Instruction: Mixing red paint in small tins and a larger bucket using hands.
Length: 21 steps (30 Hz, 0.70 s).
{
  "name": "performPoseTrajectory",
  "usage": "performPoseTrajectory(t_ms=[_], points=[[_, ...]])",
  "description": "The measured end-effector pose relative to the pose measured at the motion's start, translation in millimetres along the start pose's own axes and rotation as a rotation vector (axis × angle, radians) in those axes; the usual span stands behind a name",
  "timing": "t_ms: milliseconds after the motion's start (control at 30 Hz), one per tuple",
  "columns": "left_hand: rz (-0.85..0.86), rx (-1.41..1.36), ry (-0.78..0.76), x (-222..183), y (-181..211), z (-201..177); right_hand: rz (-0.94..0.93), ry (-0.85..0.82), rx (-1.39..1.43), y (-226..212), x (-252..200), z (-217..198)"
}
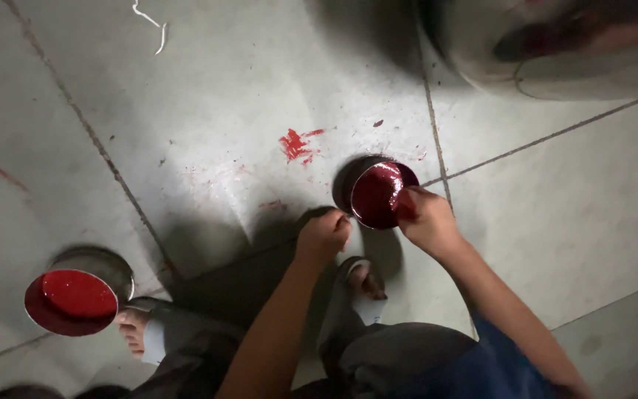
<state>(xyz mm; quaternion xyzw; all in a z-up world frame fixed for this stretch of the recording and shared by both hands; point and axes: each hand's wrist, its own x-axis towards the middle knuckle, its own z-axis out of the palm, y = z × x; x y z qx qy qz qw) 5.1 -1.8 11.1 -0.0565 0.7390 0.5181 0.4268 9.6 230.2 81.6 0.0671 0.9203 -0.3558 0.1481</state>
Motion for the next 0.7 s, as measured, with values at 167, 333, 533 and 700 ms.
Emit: performPoseTrajectory(t_ms=[167, 333, 533, 700], points=[[0.002, 0.001, -0.018, -1, 0, -2, -0.005, -0.182, -0.478, -14, 4, 3], [-0.011, -0.015, -0.001, 0, -1, 1, 0.115, -0.385, -0.731, -13, 10, 11], [-0.036, -0.063, -0.016, 4, -3, 3, 0.117, -0.407, -0.715, -5, 21, 24], [-0.054, -0.008, -0.015, 0, 6, -1, 0.144, -0.464, -0.756, 4, 27, 35]])
